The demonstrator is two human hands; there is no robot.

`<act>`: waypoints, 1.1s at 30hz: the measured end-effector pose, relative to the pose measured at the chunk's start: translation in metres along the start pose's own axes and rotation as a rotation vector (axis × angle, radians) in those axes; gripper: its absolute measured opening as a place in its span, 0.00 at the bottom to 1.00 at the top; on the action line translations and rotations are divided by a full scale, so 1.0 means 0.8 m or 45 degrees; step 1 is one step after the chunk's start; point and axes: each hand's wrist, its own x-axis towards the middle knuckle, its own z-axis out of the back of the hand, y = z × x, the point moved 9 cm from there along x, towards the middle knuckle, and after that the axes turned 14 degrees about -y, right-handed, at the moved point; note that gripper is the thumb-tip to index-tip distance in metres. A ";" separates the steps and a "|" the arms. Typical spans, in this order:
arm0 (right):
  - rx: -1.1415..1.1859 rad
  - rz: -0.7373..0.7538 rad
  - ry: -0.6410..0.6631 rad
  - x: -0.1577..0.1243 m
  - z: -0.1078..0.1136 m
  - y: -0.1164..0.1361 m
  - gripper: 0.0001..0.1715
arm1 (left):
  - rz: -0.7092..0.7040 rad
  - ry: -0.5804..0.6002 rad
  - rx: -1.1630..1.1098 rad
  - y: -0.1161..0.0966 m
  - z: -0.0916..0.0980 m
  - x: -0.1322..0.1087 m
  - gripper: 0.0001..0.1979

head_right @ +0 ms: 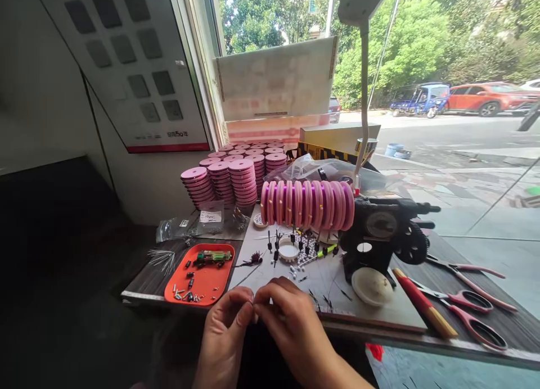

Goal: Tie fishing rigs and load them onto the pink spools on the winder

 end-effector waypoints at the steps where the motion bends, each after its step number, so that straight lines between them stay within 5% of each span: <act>1: -0.013 0.009 -0.002 0.000 0.002 0.000 0.07 | 0.036 0.007 -0.022 0.001 -0.002 -0.001 0.05; 10: -0.248 0.180 0.028 0.005 0.016 0.008 0.05 | 0.233 -0.008 -0.051 0.005 -0.007 -0.004 0.08; 17: -0.321 0.215 0.166 0.004 0.007 0.014 0.08 | 0.442 0.147 -0.081 0.016 -0.019 -0.009 0.08; 28: 0.007 -0.087 0.273 0.008 0.004 0.009 0.06 | 0.344 0.212 -0.122 0.008 -0.023 -0.008 0.18; 33: 0.012 -0.058 0.271 0.010 0.007 0.011 0.08 | 0.373 0.247 -0.057 0.007 -0.019 -0.010 0.16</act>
